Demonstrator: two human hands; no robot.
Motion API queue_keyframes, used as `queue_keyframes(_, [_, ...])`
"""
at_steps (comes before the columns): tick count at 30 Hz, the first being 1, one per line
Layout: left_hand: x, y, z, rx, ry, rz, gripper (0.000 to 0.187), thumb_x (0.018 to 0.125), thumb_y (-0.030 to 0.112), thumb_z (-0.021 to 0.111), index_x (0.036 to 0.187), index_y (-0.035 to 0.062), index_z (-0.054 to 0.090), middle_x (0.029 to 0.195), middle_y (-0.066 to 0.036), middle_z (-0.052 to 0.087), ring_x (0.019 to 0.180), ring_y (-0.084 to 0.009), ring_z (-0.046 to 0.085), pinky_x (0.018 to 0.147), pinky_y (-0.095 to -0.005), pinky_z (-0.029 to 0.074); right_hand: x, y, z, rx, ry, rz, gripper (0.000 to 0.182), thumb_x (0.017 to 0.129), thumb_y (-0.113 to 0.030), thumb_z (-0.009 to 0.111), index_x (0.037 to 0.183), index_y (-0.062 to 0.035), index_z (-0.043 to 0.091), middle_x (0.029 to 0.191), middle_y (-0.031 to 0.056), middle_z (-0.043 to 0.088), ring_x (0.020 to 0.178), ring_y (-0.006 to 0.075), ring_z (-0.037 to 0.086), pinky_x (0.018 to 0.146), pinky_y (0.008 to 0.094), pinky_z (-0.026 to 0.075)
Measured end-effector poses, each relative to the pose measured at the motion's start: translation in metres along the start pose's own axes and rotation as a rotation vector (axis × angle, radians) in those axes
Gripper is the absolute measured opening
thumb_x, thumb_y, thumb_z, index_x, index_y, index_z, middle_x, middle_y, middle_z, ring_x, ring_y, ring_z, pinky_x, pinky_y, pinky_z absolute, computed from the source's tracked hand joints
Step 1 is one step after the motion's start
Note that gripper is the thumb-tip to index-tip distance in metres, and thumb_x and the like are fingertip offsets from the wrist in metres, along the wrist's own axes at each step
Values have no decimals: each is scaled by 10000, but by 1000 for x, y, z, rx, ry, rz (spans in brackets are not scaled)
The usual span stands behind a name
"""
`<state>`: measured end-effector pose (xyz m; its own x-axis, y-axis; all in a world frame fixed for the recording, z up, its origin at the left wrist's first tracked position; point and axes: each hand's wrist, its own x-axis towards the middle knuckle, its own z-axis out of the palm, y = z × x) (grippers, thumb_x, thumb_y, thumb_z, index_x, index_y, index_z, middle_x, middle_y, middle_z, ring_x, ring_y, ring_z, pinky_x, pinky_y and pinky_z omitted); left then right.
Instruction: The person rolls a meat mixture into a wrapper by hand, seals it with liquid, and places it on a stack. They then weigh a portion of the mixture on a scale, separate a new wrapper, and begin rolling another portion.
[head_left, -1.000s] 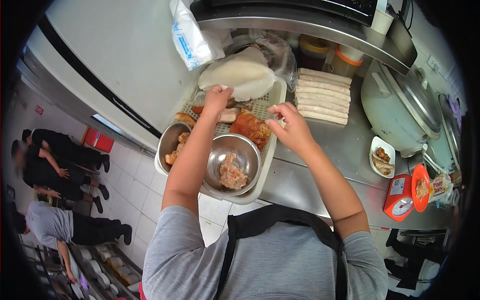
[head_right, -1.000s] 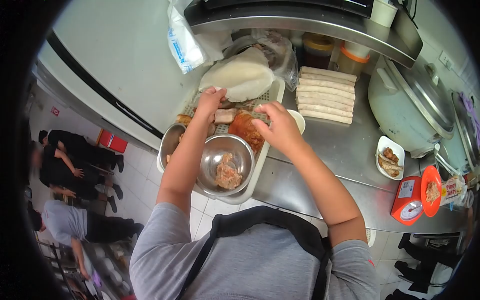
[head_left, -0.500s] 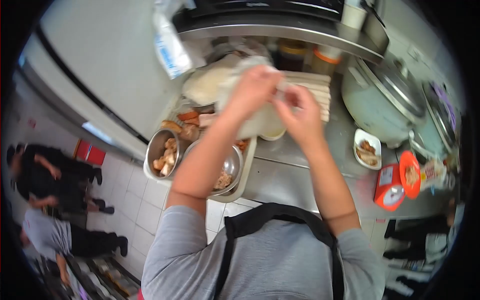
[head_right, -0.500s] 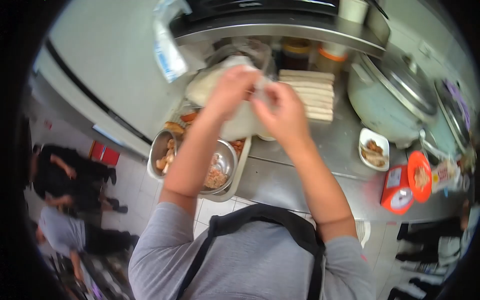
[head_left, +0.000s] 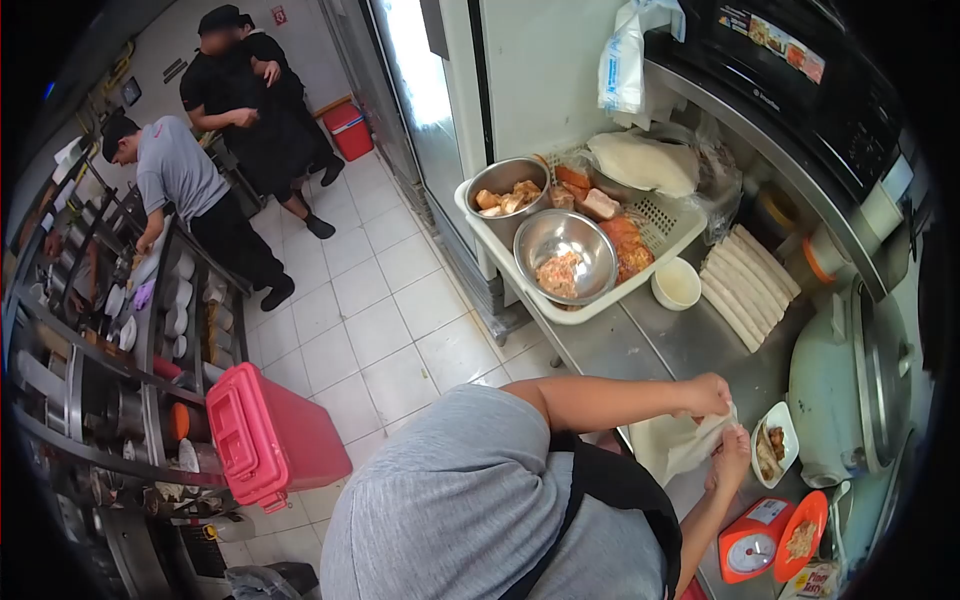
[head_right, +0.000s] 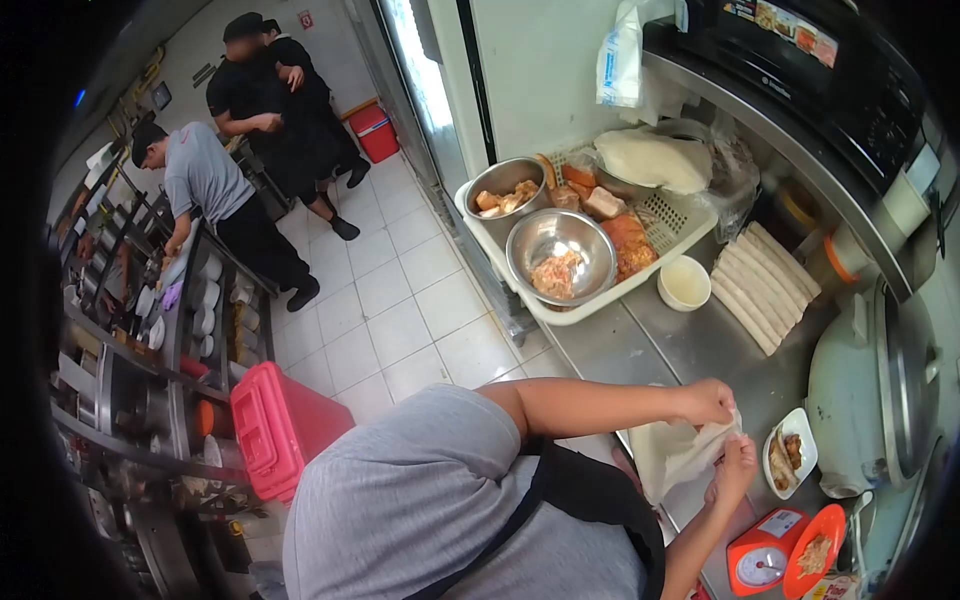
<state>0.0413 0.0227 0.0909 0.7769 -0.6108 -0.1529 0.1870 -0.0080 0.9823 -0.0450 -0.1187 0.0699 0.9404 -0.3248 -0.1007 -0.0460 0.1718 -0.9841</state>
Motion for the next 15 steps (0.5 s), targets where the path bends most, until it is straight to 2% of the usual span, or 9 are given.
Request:
queue_keyframes(3, [-2, -20, 1, -41, 131, -25, 172, 718, 114, 594, 857, 18, 565, 684, -42, 537, 572, -125, 513, 452, -287, 417, -2, 10, -25, -58, 61, -37, 125, 879, -143, 507, 760, -122, 477, 663, -58, 460, 578, 20, 403, 506, 168, 295])
queue_keyframes(6, [-3, -35, 6, -50, 252, 18, 145, 738, 110, 550, 870, 50, 540, 719, -36, 520, 665, -124, 488, 540, -295, 413, 5, 34, -47, -59, 142, -170, 95, 891, -150, 481, 816, -91, 488, 730, -29, 472, 667, 42, 435, 587, 184, 340])
queue_keyframes(8, [-6, -41, 10, -43, 285, 71, 139, 757, 90, 515, 892, 65, 494, 768, -43, 503, 697, -133, 476, 570, -291, 409, 12, 51, -59, -332, 238, -226, 142, 902, -167, 460, 903, -34, 510, 835, 33, 509, 803, 113, 481, 724, 250, 388])
queue_keyframes(9, [-10, -43, 14, 30, 377, 141, 135, 772, 106, 503, 902, 75, 485, 802, -45, 502, 733, -146, 483, 609, -311, 428, 12, 58, -62, -487, 289, -309, 220, 909, -186, 445, 995, 5, 513, 921, 96, 535, 889, 188, 502, 821, 324, 393])
queue_keyframes(10, [-16, -42, 17, 98, 445, 211, 131, 786, 122, 491, 911, 85, 476, 837, -46, 501, 770, -160, 489, 648, -331, 446, -1, 46, -53, -511, 291, -308, 245, 910, -197, 443, 1021, 6, 524, 985, 126, 546, 942, 208, 503, 869, 332, 378])
queue_keyframes(11, [-31, -22, 18, -50, 367, 109, 151, 806, 162, 508, 931, 85, 476, 835, -44, 502, 788, -159, 494, 708, -329, 450, -19, 20, -36, -593, 285, -394, 258, 900, -214, 469, 1004, 11, 541, 962, 121, 560, 926, 206, 518, 860, 315, 388])
queue_keyframes(12, [-29, -25, 16, -101, 317, 98, 170, 838, 198, 531, 957, 83, 493, 842, -38, 513, 790, -152, 501, 723, -316, 449, -34, 0, -25, -485, 266, -339, 261, 866, -214, 537, 986, 17, 553, 939, 97, 577, 883, 176, 536, 812, 293, 413])
queue_keyframes(13, [-26, -31, 13, -54, 317, 194, 200, 864, 232, 540, 996, 84, 512, 849, -24, 527, 784, -133, 495, 703, -310, 456, -28, 10, -27, -337, 282, -342, 244, 830, -192, 597, 962, 10, 565, 907, 65, 589, 826, 135, 539, 751, 272, 429])
queue_keyframes(15, [-37, -11, 16, -207, 120, 58, 238, 870, 212, 535, 1037, 44, 519, 914, -52, 575, 800, -133, 552, 702, -300, 481, -31, 3, -27, -268, 230, -322, 169, 816, -157, 613, 888, -6, 586, 810, 13, 590, 733, 73, 512, 666, 227, 423])
